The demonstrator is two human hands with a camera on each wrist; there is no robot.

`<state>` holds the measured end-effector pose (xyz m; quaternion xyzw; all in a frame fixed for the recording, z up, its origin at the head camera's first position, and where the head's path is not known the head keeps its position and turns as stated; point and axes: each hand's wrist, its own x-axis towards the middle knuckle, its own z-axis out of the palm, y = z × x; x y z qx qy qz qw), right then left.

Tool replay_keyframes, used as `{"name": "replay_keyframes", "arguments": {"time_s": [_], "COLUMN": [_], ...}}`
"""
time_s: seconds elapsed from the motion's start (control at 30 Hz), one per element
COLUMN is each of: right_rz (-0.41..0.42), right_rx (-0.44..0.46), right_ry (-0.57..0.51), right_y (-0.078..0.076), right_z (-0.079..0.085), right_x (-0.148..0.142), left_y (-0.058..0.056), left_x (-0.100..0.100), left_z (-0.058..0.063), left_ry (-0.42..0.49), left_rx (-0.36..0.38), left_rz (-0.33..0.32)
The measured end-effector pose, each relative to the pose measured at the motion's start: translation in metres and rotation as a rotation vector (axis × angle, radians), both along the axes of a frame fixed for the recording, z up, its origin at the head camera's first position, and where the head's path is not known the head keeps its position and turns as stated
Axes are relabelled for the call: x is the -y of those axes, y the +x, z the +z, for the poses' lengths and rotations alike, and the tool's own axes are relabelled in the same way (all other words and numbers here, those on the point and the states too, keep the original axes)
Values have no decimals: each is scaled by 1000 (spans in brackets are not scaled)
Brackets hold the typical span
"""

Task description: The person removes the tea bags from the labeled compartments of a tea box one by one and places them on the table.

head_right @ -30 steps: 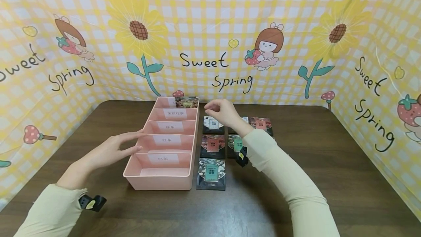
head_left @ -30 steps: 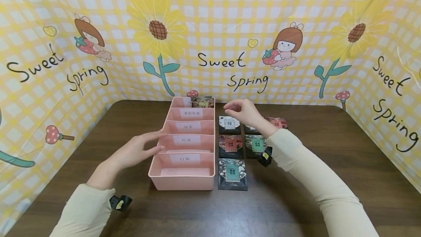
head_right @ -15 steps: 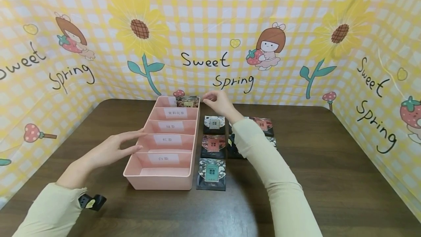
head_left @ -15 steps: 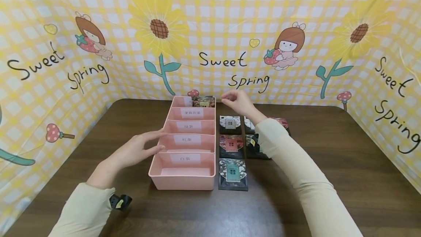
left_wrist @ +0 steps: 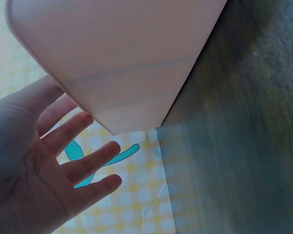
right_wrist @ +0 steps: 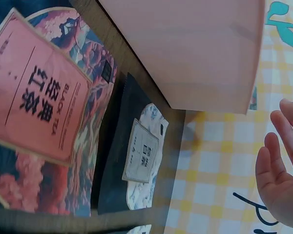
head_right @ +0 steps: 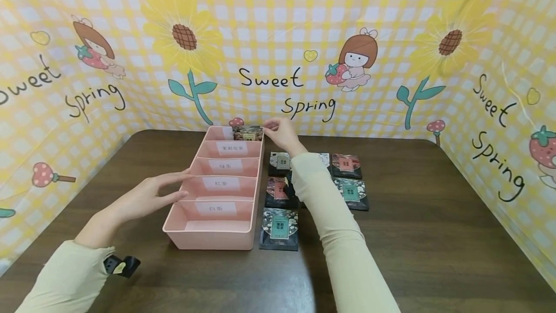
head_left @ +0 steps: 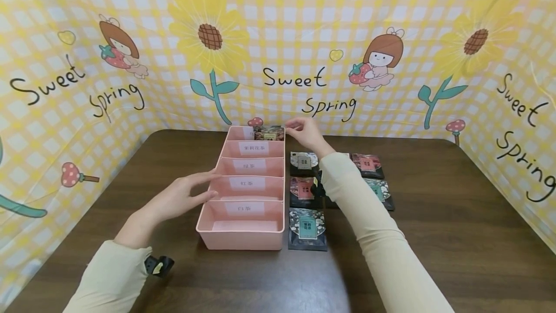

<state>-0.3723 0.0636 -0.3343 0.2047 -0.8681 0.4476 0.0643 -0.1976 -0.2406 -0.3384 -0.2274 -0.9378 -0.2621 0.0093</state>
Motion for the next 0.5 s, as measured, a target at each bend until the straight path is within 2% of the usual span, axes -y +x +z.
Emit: {"name": "replay_keyframes", "arguments": {"time_s": [0.2, 0.5], "right_rz": [-45, -71], "right_rx": [60, 72], "right_ry": [21, 37], "right_y": [-2, -4], "right_z": [-2, -5], "right_x": [4, 6], "left_y": [4, 3], "left_x": [-2, -1], "left_z": [5, 3], "left_ry": [2, 2], "left_rx": [-6, -1], "left_rz": [-4, 3]}}
